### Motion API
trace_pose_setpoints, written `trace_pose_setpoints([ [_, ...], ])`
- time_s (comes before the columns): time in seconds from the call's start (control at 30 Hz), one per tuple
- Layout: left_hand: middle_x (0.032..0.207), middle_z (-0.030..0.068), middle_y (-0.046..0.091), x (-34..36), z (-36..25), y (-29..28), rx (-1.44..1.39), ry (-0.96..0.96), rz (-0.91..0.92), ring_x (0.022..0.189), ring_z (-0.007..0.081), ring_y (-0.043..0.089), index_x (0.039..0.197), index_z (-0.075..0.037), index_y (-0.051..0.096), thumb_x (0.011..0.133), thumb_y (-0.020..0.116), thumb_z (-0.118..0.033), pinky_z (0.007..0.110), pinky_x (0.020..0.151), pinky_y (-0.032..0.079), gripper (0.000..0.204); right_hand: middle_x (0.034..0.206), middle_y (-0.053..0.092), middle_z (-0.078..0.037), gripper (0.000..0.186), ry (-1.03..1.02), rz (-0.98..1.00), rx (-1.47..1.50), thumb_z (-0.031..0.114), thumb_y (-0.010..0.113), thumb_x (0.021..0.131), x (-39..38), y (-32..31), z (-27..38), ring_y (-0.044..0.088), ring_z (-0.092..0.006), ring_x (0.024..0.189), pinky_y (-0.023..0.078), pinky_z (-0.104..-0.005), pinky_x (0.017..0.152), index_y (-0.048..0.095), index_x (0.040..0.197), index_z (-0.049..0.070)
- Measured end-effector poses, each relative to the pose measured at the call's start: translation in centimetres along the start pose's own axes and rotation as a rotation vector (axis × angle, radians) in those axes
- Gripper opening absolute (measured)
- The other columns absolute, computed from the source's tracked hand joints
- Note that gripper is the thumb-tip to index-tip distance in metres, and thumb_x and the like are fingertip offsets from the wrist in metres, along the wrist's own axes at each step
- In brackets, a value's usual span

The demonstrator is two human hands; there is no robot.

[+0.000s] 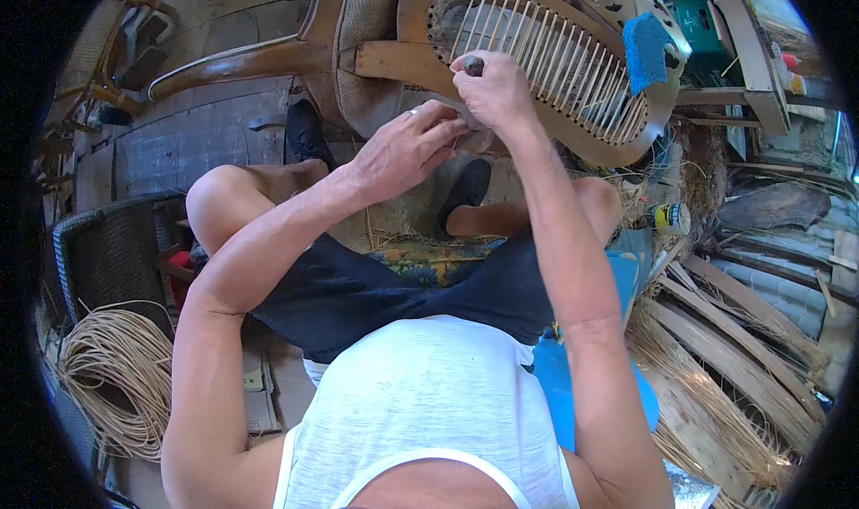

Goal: Repairing the cane or wicker backing of a wooden chair using hand tools and replacement weaving strips.

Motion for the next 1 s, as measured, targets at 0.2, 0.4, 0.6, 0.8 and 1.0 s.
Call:
trace_pose_setpoints([
  [0.2,0.117,0.0167,0.054,0.8,1.1,-0.5,-0.076,-0.121,0.022,0.107,0.0391,0.059,0.129,-0.003,0.053,0.086,0.070,-0.012,0.045,0.091,0.050,0.047,0.080,0.068,-0.023,0.026,-0.188,0.281,-0.371,0.019,0.062,0.077,3.7,-0.8,2.5,0.067,-0.0384,0.074,0.053,-0.0407,0.068,0.072,0.091,0.000],
  [0.4,0.116,0.0164,0.054,0.9,2.8,-0.3,-0.047,-0.197,0.070,0.104,0.0401,0.060,0.118,-0.004,0.054,0.085,0.072,-0.016,0.047,0.086,0.050,0.039,0.089,0.069,-0.020,0.023,-0.458,0.627,-0.942,0.020,0.067,0.082,7.1,1.0,5.5,0.066,-0.0384,0.088,0.053,-0.0430,0.078,0.069,0.089,-0.002],
  [0.6,0.103,0.0153,0.061,0.9,3.6,-0.6,-0.014,-0.225,0.230,0.096,0.0390,0.063,0.104,-0.003,0.057,0.083,0.075,-0.018,0.047,0.082,0.050,0.031,0.096,0.069,-0.015,0.017,-0.882,0.690,-1.342,0.012,0.071,0.081,6.9,0.7,7.9,0.067,-0.0323,0.096,0.054,-0.0416,0.083,0.069,0.093,0.000],
  [0.8,0.088,0.0151,0.067,2.1,5.6,-3.0,-0.080,-0.302,0.147,0.084,0.0341,0.066,0.096,-0.002,0.063,0.083,0.078,-0.019,0.042,0.074,0.051,0.026,0.085,0.072,-0.006,0.017,-1.192,0.509,-1.444,0.022,0.063,0.087,7.9,-0.2,9.6,0.067,-0.0257,0.091,0.054,-0.0384,0.077,0.074,0.085,0.009],
  [1.0,0.094,0.0034,0.072,4.8,8.7,-4.4,-0.381,-0.504,-0.248,0.091,0.0115,0.067,0.110,-0.006,0.068,0.090,0.075,-0.020,0.029,0.080,0.054,0.026,0.082,0.072,-0.009,0.018,-1.275,0.434,-1.467,0.022,0.064,0.083,8.4,-0.9,12.8,0.069,-0.0260,0.086,0.053,-0.0396,0.076,0.075,0.078,0.009],
])
Point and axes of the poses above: each hand's wrist, its own x-axis towards the middle knuckle, its own y-axis out of the palm, z = x × y, the point moved 4 cm from there along x, towards the middle knuckle
